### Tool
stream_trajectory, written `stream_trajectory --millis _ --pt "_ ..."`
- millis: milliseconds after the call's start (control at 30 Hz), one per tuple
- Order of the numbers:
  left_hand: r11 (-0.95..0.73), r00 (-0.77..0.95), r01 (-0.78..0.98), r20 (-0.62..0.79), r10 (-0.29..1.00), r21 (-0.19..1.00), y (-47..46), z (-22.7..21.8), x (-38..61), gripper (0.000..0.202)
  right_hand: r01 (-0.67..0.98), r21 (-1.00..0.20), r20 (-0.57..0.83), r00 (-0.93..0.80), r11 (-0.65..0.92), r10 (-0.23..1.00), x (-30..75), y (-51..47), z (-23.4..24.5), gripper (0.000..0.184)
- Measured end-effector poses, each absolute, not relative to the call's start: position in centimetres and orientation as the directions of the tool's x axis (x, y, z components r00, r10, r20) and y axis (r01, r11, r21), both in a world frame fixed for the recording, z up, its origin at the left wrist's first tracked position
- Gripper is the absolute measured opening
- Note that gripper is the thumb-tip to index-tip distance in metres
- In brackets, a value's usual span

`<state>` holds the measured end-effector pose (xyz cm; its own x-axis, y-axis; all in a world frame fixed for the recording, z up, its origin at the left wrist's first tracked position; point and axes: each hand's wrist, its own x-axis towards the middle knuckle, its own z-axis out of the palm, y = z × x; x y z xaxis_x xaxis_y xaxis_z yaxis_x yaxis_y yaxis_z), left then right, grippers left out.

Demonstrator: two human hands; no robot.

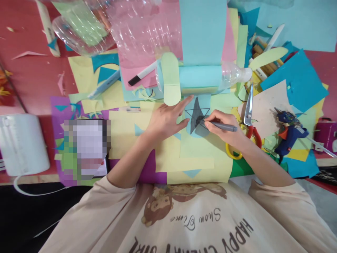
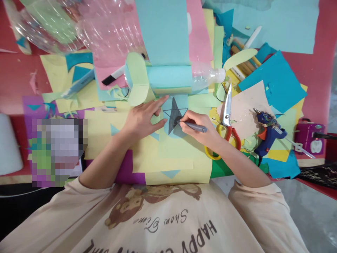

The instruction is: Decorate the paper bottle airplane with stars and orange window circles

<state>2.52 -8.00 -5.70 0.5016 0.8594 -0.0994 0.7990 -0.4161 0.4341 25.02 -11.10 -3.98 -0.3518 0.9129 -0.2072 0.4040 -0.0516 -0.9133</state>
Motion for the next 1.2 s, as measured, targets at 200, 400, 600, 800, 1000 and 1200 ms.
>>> stream_trajectory --millis 200,400,600,800,1000,1200 --pt "-0.423 0.509 0.789 -0.088 0.856 0.446 -8.00 -5.71 2.47 0.063 0.397 -0.916 -0.206 -0.362 -0.049 0.909 25.12 -11.09 -4.10 0.019" --pt "-0.429 0.510 0.787 -0.076 0.857 0.442 -8.02 -5.87 2.43 0.063 0.390 -0.919 -0.218 -0.371 -0.062 0.903 25.13 -11.09 -3.95 0.018" --pt "-0.435 0.510 0.785 -0.061 0.858 0.440 -8.06 -5.97 2.41 0.063 0.372 -0.927 -0.199 -0.365 -0.054 0.910 25.13 -11.02 -4.02 0.019" --pt "-0.435 0.515 0.782 -0.069 0.854 0.447 -8.01 -5.85 2.40 0.062 0.392 -0.918 -0.223 -0.374 -0.065 0.900 24.99 -11.01 -3.70 0.018" --pt "-0.440 0.515 0.783 -0.063 0.855 0.439 -8.00 -5.86 2.45 0.062 0.401 -0.915 -0.219 -0.383 -0.052 0.898 24.76 -10.94 -3.40 0.016" --pt "-0.439 0.518 0.785 -0.073 0.852 0.437 -8.01 -5.90 2.41 0.063 0.396 -0.917 -0.203 -0.395 -0.034 0.896 24.76 -11.00 -3.57 0.015"
